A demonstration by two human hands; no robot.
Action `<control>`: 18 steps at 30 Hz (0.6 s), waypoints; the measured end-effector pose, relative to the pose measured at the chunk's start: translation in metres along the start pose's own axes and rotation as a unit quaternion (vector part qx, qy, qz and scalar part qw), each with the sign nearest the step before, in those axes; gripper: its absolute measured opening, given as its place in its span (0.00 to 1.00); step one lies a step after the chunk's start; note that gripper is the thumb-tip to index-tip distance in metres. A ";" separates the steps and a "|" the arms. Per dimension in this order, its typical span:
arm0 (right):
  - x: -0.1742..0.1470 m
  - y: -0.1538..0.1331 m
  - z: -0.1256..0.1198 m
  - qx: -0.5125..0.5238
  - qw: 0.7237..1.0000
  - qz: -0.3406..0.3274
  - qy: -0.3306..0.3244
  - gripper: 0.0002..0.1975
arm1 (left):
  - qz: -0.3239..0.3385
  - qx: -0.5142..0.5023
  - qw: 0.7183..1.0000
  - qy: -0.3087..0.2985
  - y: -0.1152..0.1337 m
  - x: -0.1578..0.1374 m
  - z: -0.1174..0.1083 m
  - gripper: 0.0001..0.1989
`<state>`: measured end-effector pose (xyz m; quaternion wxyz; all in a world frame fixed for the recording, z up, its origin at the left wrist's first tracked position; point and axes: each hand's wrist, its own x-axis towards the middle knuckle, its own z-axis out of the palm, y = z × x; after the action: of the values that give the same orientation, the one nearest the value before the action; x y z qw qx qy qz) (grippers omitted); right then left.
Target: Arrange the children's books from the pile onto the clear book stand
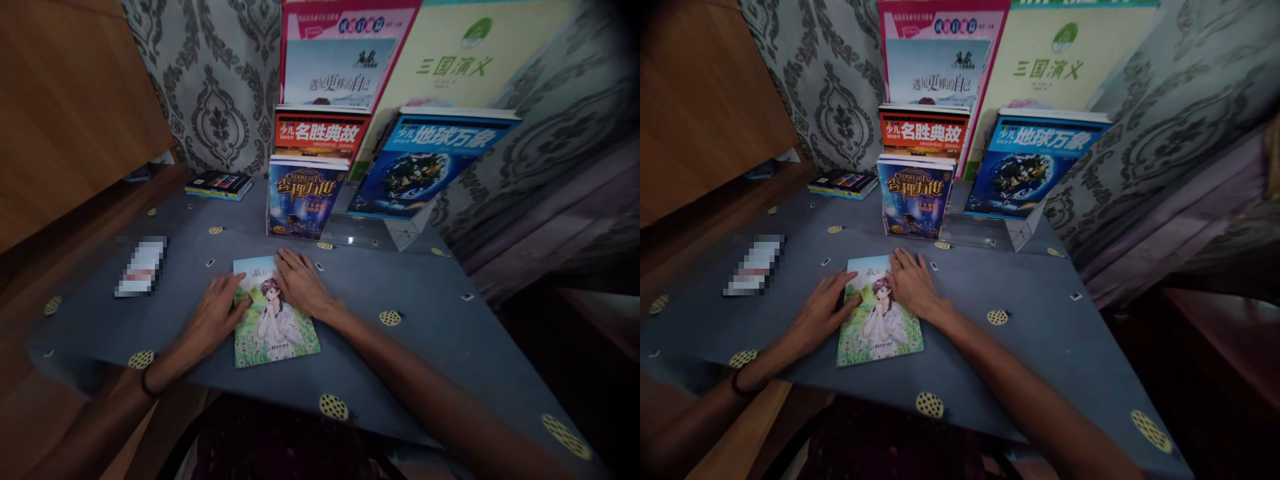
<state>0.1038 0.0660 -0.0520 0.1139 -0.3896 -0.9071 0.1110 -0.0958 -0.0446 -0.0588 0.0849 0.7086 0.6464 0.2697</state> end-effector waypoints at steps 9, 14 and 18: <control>0.002 0.003 0.009 0.019 0.999 0.013 0.037 0.26 | -0.262 -0.523 0.806 0.089 0.010 0.016 -0.005 0.30; 0.004 0.010 0.012 0.039 0.998 0.006 0.052 0.26 | -0.337 -0.640 0.691 0.006 0.029 0.021 0.000 0.17; 0.008 0.019 0.014 0.083 0.994 -0.010 0.074 0.25 | -0.357 -0.662 0.659 -0.005 0.033 0.025 -0.006 0.12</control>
<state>0.1073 0.0835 -0.0698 0.2137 -0.3770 -0.8877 0.1553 -0.0689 -0.0273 -0.0317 0.6248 0.1816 0.5000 0.5715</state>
